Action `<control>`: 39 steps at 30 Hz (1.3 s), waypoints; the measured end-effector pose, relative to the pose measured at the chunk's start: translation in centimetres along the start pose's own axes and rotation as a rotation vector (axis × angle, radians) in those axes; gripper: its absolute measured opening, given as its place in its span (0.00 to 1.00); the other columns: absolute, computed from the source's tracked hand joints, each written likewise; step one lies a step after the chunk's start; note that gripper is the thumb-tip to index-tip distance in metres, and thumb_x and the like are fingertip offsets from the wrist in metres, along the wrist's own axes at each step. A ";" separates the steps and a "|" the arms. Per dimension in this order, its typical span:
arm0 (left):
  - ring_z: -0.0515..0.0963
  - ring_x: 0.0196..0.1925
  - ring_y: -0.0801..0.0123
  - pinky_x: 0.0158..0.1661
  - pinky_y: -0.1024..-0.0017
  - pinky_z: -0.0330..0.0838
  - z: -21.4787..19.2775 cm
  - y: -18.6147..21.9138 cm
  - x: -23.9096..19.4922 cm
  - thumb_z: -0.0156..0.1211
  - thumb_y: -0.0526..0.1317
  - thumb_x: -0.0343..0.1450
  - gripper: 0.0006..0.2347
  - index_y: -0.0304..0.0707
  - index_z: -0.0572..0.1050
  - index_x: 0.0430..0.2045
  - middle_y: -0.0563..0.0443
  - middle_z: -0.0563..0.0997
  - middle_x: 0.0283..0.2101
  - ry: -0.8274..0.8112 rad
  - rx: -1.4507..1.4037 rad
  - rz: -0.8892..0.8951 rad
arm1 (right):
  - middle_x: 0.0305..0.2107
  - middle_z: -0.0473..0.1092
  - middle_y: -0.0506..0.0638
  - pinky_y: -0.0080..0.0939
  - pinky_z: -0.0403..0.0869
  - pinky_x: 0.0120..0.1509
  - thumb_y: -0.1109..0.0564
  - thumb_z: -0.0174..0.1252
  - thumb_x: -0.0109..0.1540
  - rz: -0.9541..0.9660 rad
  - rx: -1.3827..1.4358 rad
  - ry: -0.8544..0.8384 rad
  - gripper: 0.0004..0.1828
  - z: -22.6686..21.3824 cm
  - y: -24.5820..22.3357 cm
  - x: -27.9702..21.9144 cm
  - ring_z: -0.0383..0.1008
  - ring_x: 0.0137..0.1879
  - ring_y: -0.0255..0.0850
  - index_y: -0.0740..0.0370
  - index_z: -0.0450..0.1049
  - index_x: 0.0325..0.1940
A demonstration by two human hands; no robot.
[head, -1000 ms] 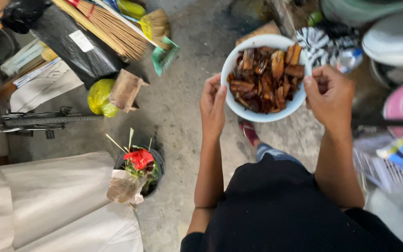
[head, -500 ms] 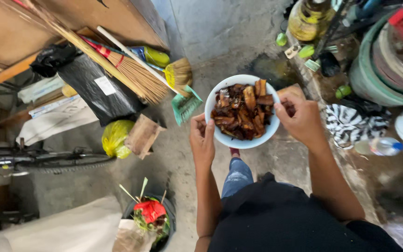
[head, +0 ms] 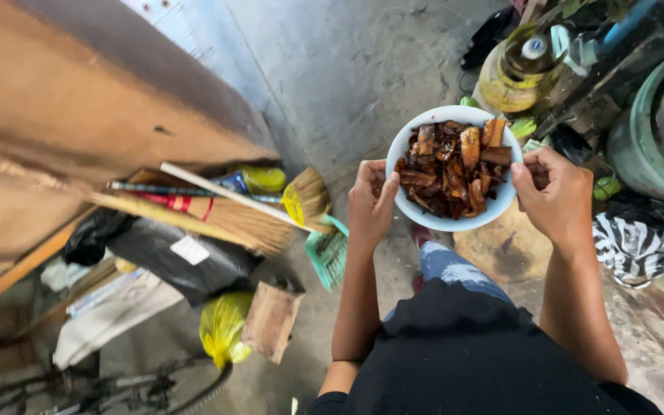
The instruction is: The person picks up a white bowl and uses metal tongs to transfer fried food pieces from a colander into the bowl. They then pick up the bowl and carry it through the room.
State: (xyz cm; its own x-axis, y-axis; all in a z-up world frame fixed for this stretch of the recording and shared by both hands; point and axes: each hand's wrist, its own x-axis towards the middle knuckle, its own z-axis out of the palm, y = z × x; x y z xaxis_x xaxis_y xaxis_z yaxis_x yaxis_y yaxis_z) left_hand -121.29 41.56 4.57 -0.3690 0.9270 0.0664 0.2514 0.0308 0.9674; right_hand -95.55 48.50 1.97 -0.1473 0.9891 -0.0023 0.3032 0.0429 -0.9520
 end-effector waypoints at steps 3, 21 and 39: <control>0.74 0.32 0.82 0.34 0.80 0.69 -0.7 -2.4 7.9 0.59 0.33 0.76 0.06 0.29 0.73 0.44 0.56 0.77 0.32 -0.031 -0.007 0.007 | 0.20 0.72 0.47 0.31 0.67 0.30 0.59 0.60 0.69 -0.012 -0.043 0.044 0.08 3.2 0.5 7.0 0.70 0.24 0.28 0.68 0.76 0.41; 0.71 0.32 0.80 0.33 0.79 0.68 -10.9 -10.1 56.0 0.60 0.37 0.75 0.10 0.28 0.73 0.45 0.55 0.75 0.30 0.161 0.076 -0.001 | 0.25 0.75 0.54 0.38 0.71 0.35 0.56 0.61 0.65 -0.238 -0.125 -0.051 0.10 24.8 -7.3 56.0 0.76 0.29 0.37 0.68 0.76 0.41; 0.78 0.39 0.77 0.43 0.75 0.76 -13.9 -15.5 98.4 0.52 0.42 0.80 0.13 0.28 0.73 0.49 0.53 0.80 0.39 -0.193 -0.071 -0.119 | 0.30 0.77 0.52 0.36 0.79 0.30 0.62 0.59 0.67 0.176 0.190 0.058 0.07 38.7 -7.7 88.9 0.79 0.31 0.34 0.72 0.74 0.44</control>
State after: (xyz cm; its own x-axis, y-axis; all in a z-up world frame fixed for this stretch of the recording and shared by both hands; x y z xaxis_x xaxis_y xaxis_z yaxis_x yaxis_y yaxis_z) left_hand -173.89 127.10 -0.51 -0.2131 0.9728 -0.0905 0.1499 0.1241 0.9809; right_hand -147.41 130.68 -2.78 -0.0519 0.9857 -0.1604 0.1365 -0.1521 -0.9789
